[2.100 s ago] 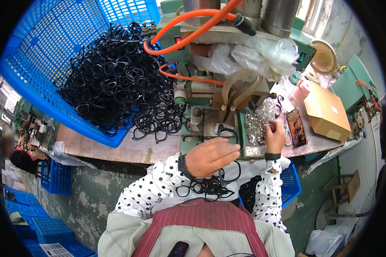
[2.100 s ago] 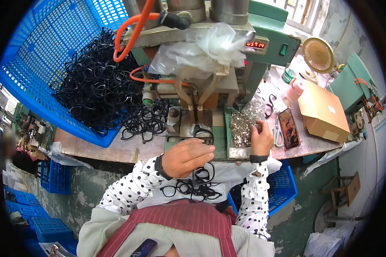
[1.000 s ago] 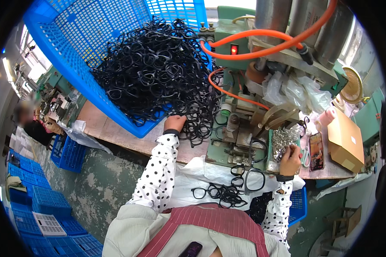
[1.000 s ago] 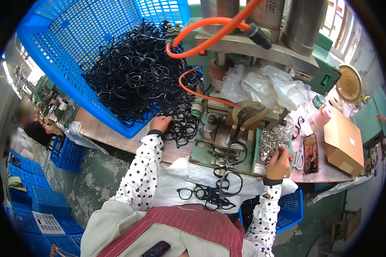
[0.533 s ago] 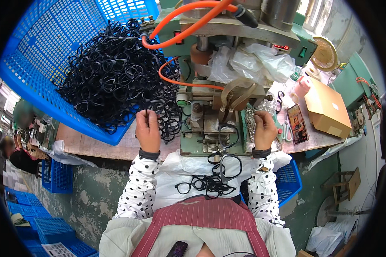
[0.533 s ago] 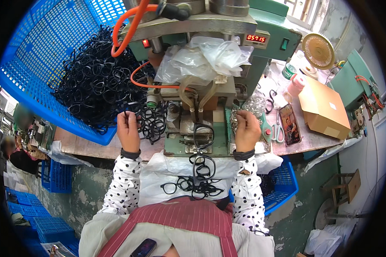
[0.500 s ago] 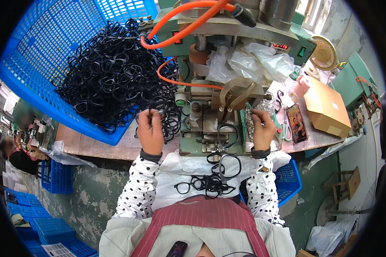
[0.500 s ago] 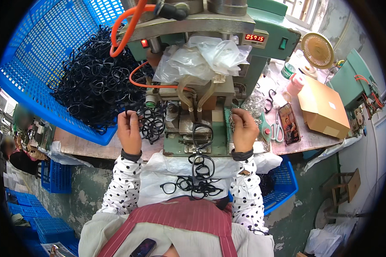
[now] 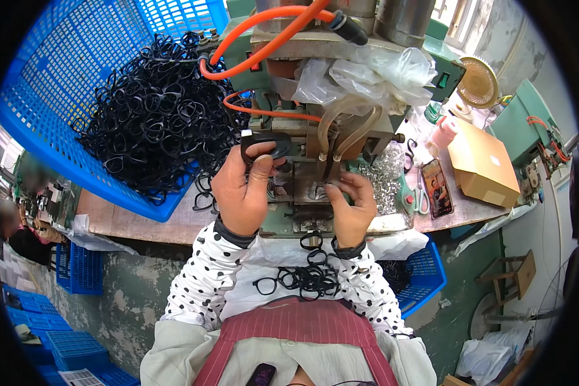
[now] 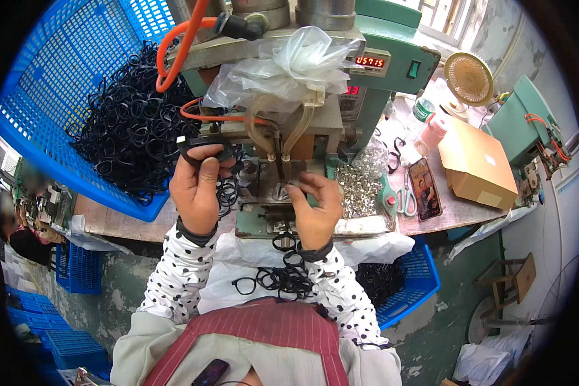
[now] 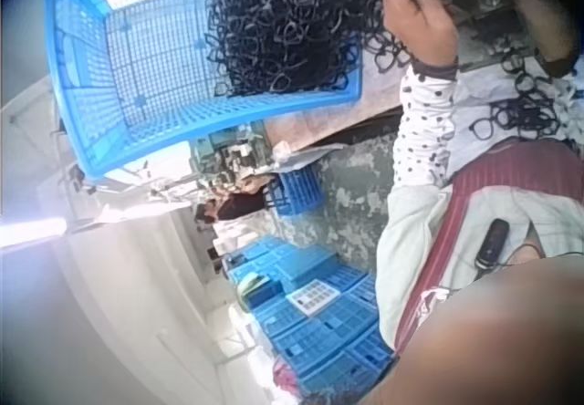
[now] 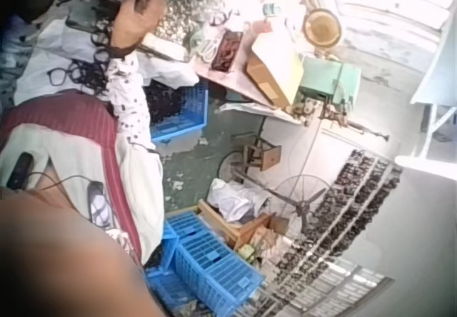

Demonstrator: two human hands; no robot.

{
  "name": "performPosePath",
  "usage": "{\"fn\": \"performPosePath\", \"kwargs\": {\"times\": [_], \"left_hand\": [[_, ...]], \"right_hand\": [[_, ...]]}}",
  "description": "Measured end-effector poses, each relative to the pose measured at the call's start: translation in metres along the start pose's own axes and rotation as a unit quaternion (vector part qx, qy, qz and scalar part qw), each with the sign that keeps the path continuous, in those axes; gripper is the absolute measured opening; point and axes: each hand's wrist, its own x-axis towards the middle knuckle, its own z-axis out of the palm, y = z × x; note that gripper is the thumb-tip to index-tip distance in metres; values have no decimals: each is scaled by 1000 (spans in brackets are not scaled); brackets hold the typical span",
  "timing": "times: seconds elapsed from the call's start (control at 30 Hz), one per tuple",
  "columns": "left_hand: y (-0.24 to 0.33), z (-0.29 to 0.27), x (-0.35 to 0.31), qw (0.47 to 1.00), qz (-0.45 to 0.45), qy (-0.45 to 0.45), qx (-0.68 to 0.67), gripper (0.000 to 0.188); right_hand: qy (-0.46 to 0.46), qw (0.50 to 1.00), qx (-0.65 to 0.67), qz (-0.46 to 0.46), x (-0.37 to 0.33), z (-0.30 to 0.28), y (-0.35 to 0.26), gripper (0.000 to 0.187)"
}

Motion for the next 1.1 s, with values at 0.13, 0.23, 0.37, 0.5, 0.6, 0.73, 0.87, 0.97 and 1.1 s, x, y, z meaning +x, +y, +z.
{"fn": "performPosePath", "kwargs": {"times": [0.13,0.23,0.37,0.5,0.6,0.73,0.87,0.97,1.1], "left_hand": [[-1,-6,2,1000,13,-17,-2,22],[-6,-9,-1,999,16,-28,24,19],[-9,-6,-29,946,244,-185,111,40],[-30,23,-63,905,332,-260,57,40],[-40,30,-63,892,348,-278,75,40],[-42,31,-60,883,369,-274,92,45],[-45,30,-62,887,364,-265,100,48],[-43,30,-64,893,356,-262,87,50],[-39,28,-66,902,332,-262,85,41]], "right_hand": [[-5,999,28,27,1,11,-2,36],[20,994,102,27,-2,21,3,37],[-16,998,60,16,3,13,8,38],[16,991,-122,-60,33,-28,20,40],[87,868,-476,-109,65,-95,46,24],[-19,908,-418,23,66,-151,52,20],[-98,797,-596,-20,46,-153,54,24],[-66,795,-599,-69,38,-140,73,15],[-39,852,-512,-100,49,-139,87,12]]}}
